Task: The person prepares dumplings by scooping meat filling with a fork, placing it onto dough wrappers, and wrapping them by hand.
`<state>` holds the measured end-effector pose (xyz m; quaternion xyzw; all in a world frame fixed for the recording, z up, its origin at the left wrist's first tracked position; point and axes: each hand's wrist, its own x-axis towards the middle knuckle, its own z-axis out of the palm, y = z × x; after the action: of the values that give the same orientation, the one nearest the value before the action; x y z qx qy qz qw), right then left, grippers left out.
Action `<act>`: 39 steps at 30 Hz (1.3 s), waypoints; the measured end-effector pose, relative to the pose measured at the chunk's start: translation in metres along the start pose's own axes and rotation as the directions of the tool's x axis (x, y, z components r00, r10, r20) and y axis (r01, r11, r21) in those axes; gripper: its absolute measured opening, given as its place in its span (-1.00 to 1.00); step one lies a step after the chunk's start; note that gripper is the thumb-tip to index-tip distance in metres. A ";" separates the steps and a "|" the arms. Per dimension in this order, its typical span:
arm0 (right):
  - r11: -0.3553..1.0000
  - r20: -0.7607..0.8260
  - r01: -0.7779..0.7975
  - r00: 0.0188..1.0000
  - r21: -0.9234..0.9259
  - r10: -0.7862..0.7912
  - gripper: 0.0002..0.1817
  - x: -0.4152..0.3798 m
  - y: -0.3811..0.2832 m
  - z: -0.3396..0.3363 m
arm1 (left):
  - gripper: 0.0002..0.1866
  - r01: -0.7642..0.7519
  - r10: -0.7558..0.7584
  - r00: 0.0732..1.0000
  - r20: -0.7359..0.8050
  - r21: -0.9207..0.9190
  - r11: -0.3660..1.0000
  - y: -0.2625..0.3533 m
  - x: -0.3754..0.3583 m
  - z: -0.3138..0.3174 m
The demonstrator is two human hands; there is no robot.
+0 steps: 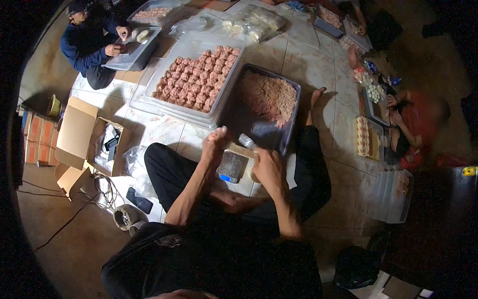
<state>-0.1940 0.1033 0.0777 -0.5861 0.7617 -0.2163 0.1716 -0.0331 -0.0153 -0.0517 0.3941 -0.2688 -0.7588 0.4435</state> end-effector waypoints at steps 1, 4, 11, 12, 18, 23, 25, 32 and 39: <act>1.000 -0.075 0.014 0.997 0.026 -0.012 -0.74 -0.006 -0.011 -0.009 | -0.75 -0.009 0.004 1.000 -0.031 -0.158 0.987 0.001 0.001 -0.005; 0.967 -0.087 0.120 0.991 0.224 -0.103 -0.74 -0.012 -0.038 -0.007 | -0.39 0.166 -0.144 0.986 0.082 -0.467 0.869 0.036 -0.021 0.016; 0.933 -0.165 0.194 0.975 0.301 -0.150 -0.85 -0.012 -0.037 0.028 | -0.07 0.156 -0.158 0.987 0.031 -0.432 0.888 0.039 -0.022 -0.010; 0.953 -0.089 0.156 0.987 0.260 -0.137 -0.84 -0.012 -0.030 0.038 | -0.10 0.212 -0.204 0.977 0.063 -0.411 0.887 0.044 -0.028 0.001; 0.945 -0.142 0.183 0.979 0.271 -0.149 -0.81 -0.006 -0.033 0.040 | -0.08 0.205 -0.185 0.979 0.088 -0.424 0.882 0.025 -0.019 -0.030; 0.989 0.034 0.087 0.995 0.116 -0.092 -0.78 -0.001 -0.024 0.049 | 0.02 0.251 -0.218 0.968 0.123 -0.494 0.832 0.024 -0.014 -0.024; 0.990 0.142 0.067 0.986 0.126 -0.085 -0.76 -0.006 -0.022 0.058 | 0.05 0.308 -0.313 0.948 0.062 -0.433 0.847 0.028 -0.023 -0.013; 0.940 -0.227 0.207 0.963 0.271 -0.147 -0.71 0.037 0.000 0.040 | 0.06 0.162 -0.183 0.959 0.215 0.112 0.980 0.012 -0.024 -0.005; 0.810 0.096 -0.012 0.994 0.586 -0.055 -0.63 0.043 -0.012 0.002 | -0.22 0.032 -0.098 0.866 0.491 0.141 0.989 0.043 -0.039 -0.002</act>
<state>-0.1942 0.0586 0.0819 -0.5242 0.6408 -0.4103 0.3823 0.0000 -0.0010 -0.0062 0.2225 -0.4085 -0.8302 0.3073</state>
